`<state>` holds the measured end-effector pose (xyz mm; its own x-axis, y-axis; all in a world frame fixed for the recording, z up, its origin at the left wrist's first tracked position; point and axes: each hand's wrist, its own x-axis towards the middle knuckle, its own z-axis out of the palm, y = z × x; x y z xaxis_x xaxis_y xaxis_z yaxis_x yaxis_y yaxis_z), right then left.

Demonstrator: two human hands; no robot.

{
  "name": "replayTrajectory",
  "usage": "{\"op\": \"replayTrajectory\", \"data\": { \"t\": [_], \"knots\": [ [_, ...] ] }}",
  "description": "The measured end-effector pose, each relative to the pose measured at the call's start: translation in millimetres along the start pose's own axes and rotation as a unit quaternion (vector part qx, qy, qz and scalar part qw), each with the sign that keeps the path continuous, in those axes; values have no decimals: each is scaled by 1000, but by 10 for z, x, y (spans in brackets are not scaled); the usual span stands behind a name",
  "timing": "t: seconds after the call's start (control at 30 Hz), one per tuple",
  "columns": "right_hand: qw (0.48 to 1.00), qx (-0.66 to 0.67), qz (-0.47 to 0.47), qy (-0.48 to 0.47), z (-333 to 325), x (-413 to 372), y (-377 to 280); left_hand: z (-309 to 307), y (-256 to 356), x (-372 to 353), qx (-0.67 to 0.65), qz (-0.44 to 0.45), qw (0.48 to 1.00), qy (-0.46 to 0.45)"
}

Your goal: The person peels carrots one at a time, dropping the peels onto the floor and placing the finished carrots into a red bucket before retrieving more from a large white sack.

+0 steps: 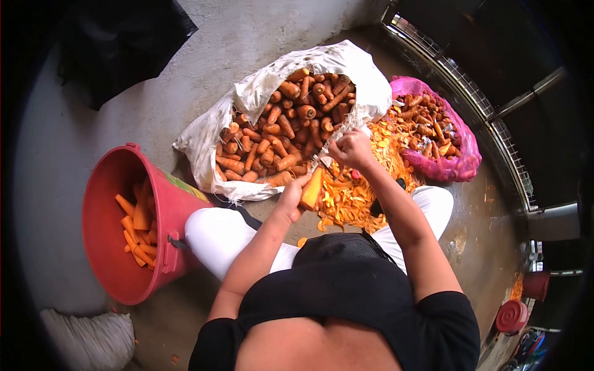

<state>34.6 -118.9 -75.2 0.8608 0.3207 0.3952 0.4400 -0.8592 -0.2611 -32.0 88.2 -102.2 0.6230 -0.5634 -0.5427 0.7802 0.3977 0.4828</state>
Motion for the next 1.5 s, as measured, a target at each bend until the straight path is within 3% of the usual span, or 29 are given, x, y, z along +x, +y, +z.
{"op": "replayTrajectory", "data": {
  "t": [0.13, 0.17, 0.2, 0.27, 0.37, 0.47, 0.53, 0.57, 0.7, 0.77, 1.13, 1.27, 1.37, 1.5],
  "knots": [
    [981, -138, 121, -64, 2, 52, 284, 55, 112, -105, 8, -2, 999, -41],
    [967, -119, 196, -115, -21, 23, 378, -19, 110, -75, 21, 5, 998, -57],
    [954, -170, 230, -84, -29, 19, 417, -47, 111, -49, 22, 13, 998, -52],
    [941, -76, 322, -70, -68, -101, 471, -95, 104, 12, 18, 29, 999, -41],
    [955, 22, 295, -19, -78, -272, 336, -55, 127, 73, 7, 17, 1000, -23],
    [927, 135, 335, -97, -160, -318, -55, -123, 58, 181, -21, 15, 1000, -5],
    [990, 73, 115, 41, -167, -359, -297, -62, 7, 198, -33, 29, 998, 36],
    [990, 83, 101, 46, -173, -350, -388, -147, -20, 267, -54, 5, 998, -9],
    [994, 97, -12, 49, -193, -286, -578, 65, 67, 91, -49, -20, 997, 53],
    [994, 90, -44, 54, -187, -264, -611, 14, 60, 123, -48, -22, 998, 31],
    [993, 36, -102, 52, -174, -180, -702, 17, 73, 45, -35, -10, 994, 103],
    [992, 37, -109, 49, -149, -193, -711, -229, -30, 183, -16, -15, 997, 70],
    [991, 73, -105, 44, -98, -221, -683, 63, 41, -32, -16, -10, 995, 102],
    [988, 114, -95, 41, -32, -241, -638, 7, 16, 2, 0, 5, 998, 59]
  ]
}}
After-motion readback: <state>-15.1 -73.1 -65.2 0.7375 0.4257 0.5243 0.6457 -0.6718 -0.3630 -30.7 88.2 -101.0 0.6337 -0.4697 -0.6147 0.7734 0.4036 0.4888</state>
